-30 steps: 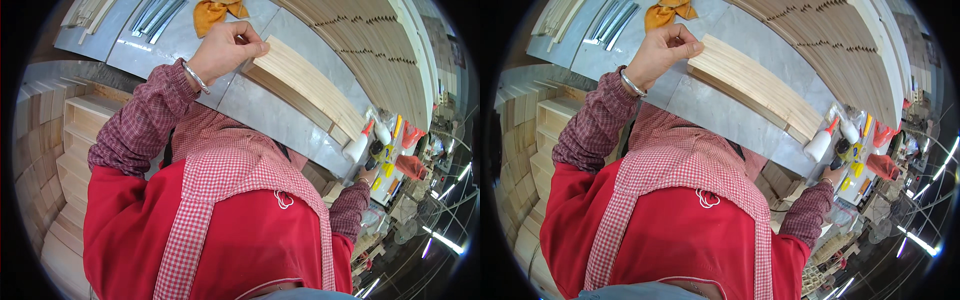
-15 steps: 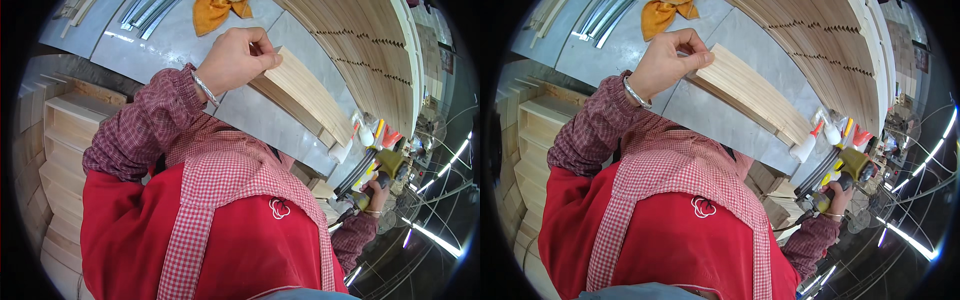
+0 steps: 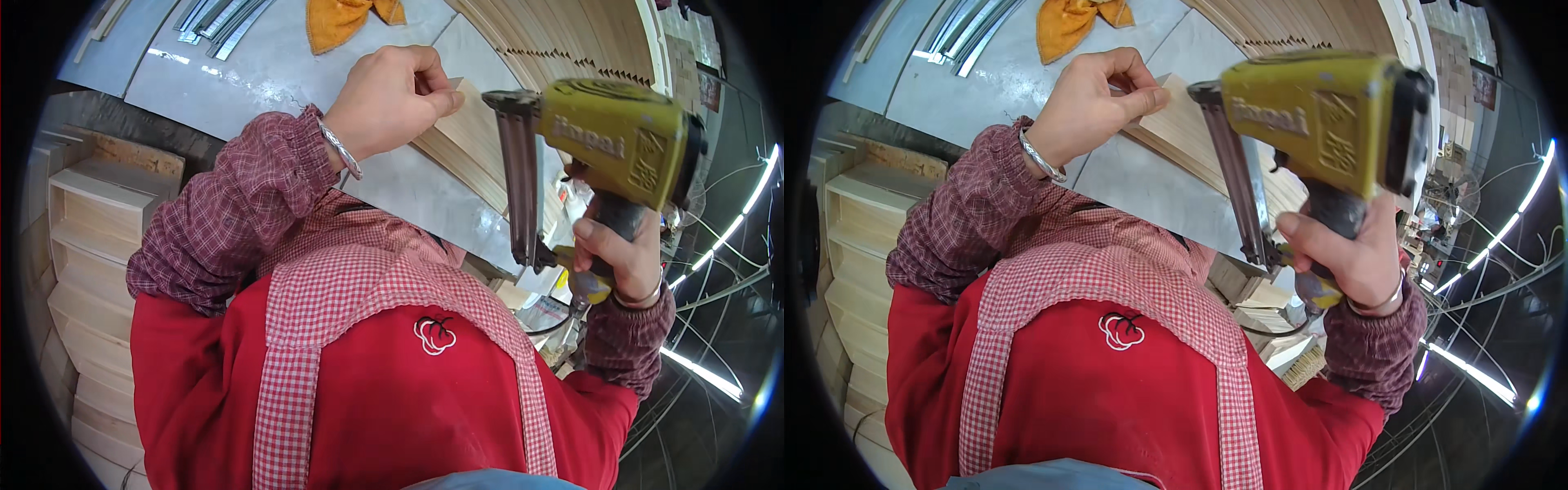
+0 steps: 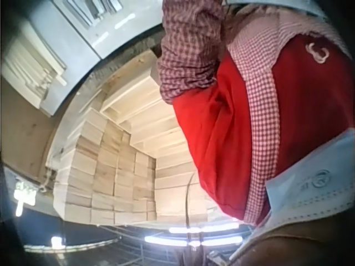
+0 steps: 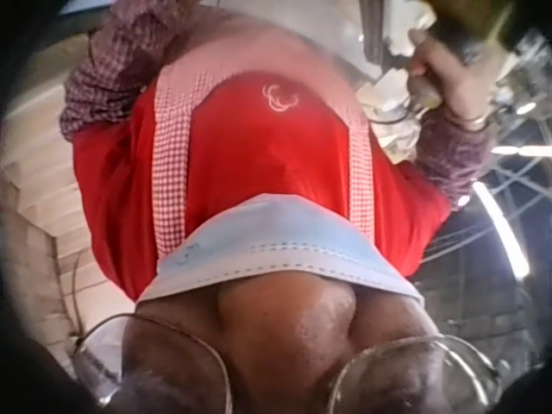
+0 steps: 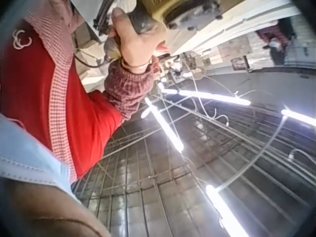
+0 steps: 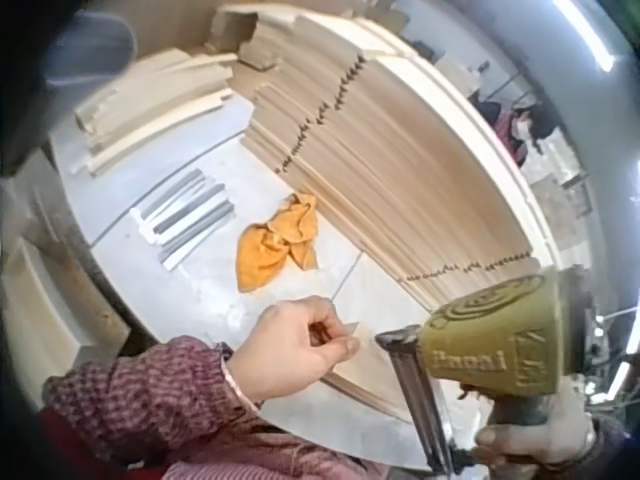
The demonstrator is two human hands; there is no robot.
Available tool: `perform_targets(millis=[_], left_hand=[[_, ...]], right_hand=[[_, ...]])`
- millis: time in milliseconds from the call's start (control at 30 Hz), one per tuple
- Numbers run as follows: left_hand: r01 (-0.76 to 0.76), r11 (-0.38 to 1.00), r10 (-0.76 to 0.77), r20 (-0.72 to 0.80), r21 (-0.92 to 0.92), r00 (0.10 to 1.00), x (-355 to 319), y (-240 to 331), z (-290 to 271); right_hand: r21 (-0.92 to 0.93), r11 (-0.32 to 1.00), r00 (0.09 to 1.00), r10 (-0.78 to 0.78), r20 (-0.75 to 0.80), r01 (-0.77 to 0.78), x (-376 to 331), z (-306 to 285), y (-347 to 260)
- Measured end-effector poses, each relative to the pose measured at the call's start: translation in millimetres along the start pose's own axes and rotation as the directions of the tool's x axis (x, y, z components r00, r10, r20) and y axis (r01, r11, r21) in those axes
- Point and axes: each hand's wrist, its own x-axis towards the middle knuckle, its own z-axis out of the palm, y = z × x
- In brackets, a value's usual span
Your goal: Apply glue and use a pneumatic nail gun to assemble wooden box components.
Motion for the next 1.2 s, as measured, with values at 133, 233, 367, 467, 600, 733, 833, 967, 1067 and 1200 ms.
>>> perform_targets(millis=[133,233,367,467,600,733,833,967,1067,1200], left_hand=[[0.014,1.000,-0.014,0.009,-0.002,1.000,-0.2,1.5,1.8],[0.002,1.000,-0.002,0.003,0.001,1.000,0.6,-0.1,3.4],[-0.011,1.000,0.011,0.000,0.013,1.000,0.9,0.0,4.7],[-0.013,0.999,0.013,-0.004,0.038,1.000,0.1,2.2,4.1],[-0.019,0.999,0.019,-0.001,0.033,1.000,1.8,0.2,4.4],[0.006,1.000,-0.007,0.008,0.024,1.000,2.8,-1.0,2.2],[0.038,0.999,-0.038,0.015,0.016,0.999,5.3,-2.6,0.2],[0.056,0.998,-0.054,0.047,-0.028,0.997,8.7,-4.7,-1.5],[0.022,0.999,-0.021,0.012,-0.034,1.000,9.6,-8.7,1.1],[-0.002,1.000,0.001,-0.015,-0.021,1.000,8.1,-8.5,1.5]], right_hand=[[-0.086,0.996,0.993,-0.016,0.117,0.026,13.5,1.9,-3.8],[-0.081,0.996,0.992,-0.026,0.126,0.036,19.0,2.2,-3.6],[-0.073,0.996,0.990,-0.042,0.137,0.053,22.3,1.6,-1.9],[-0.078,0.994,0.987,-0.064,0.150,0.077,22.6,1.0,-0.4],[-0.083,0.994,0.989,-0.057,0.138,0.069,24.0,4.8,-4.3],[-0.109,0.991,0.991,-0.058,0.120,0.072,21.0,7.7,-3.2],[-0.147,0.988,0.996,-0.029,0.081,0.041,12.2,6.5,-0.3],[-0.225,0.968,0.992,0.125,0.030,-0.115,-11.9,-2.5,3.4],[-0.229,0.962,0.982,0.171,0.085,-0.148,-12.3,2.0,4.4],[-0.244,0.953,0.967,0.216,0.138,-0.178,-11.2,8.4,4.7]])
